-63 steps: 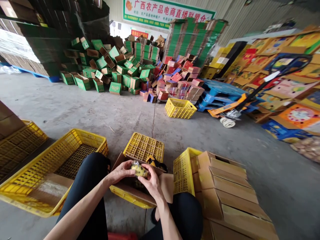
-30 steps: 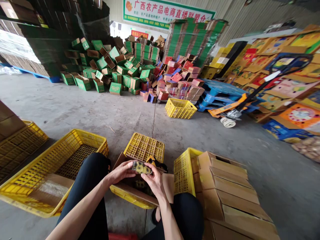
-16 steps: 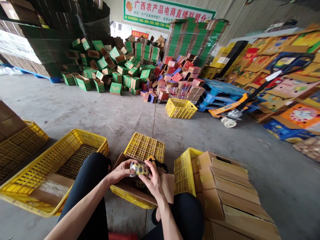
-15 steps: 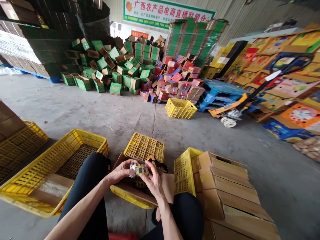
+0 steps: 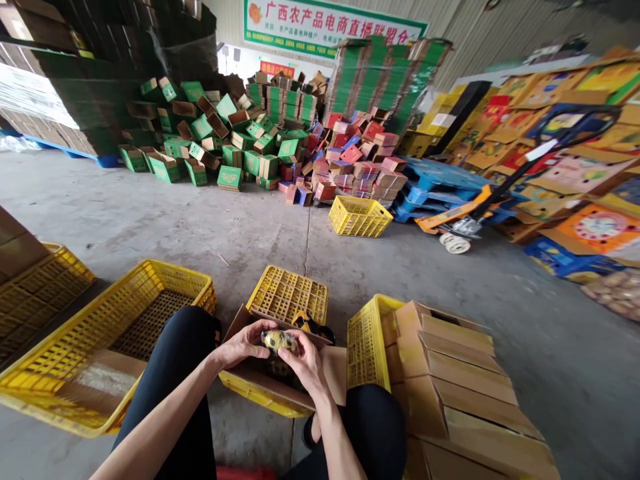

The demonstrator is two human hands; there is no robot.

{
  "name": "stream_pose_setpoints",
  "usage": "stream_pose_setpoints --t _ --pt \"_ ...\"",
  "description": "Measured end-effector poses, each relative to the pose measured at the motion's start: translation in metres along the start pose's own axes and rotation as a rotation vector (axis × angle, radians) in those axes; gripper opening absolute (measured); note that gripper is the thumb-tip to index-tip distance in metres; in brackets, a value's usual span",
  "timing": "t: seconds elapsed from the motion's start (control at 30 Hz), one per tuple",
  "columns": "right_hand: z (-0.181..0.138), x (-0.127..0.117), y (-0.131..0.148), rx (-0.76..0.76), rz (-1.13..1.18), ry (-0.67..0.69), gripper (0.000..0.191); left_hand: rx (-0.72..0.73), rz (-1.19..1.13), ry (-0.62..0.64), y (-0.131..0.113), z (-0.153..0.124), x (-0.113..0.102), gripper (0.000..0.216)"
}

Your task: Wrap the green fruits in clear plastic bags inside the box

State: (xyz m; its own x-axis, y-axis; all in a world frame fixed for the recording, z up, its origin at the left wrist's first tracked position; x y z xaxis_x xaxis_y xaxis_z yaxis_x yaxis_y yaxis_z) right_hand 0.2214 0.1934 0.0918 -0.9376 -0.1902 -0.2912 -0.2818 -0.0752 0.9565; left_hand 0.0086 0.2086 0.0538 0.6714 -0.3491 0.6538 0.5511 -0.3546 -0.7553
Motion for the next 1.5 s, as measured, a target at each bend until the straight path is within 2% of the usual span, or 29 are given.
stream_pose_setpoints --t 0.17,0.4,0.57,0.93,1.13,1.4,1.5 --pt "0.0 0.0 0.002 -0.038 -0.007 -0.017 0.037 0.003 0.02 -0.038 0.002 0.002 -0.001 0.061" --pt "-0.001 0.004 0.013 -0.084 -0.056 -0.002 0.033 -0.049 0.076 -0.019 -0.004 -0.002 0.008 0.058" --pt "-0.001 0.004 0.017 -0.11 -0.058 0.0 0.032 -0.031 0.116 -0.034 -0.009 -0.002 0.012 0.055" --pt "-0.005 0.002 0.019 -0.057 -0.05 0.033 0.041 -0.005 0.211 -0.075 -0.013 -0.003 0.013 0.051" --pt "-0.004 0.001 0.015 -0.099 -0.124 0.038 0.022 -0.007 0.266 -0.061 -0.008 -0.002 0.008 0.052" --pt "-0.002 0.0 0.007 -0.132 -0.078 -0.011 0.022 -0.051 0.081 -0.046 0.004 -0.001 0.001 0.069" --pt "-0.002 -0.002 0.006 -0.131 -0.084 -0.048 0.024 -0.14 0.005 -0.116 0.004 -0.005 0.0 0.069"
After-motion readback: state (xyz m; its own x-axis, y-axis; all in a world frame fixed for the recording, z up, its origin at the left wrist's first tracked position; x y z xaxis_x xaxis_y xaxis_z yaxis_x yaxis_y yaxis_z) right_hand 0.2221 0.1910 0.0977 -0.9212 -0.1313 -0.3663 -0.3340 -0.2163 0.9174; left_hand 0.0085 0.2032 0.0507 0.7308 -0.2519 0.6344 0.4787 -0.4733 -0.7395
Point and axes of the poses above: each hand's wrist, its own z-axis towards the middle knuckle, its own x-axis out of the palm, y = z × x, the point moved 3 cm from there along z, towards the middle knuckle, and after that the axes turned 8 degrees about -z, right-handed, at the moved point
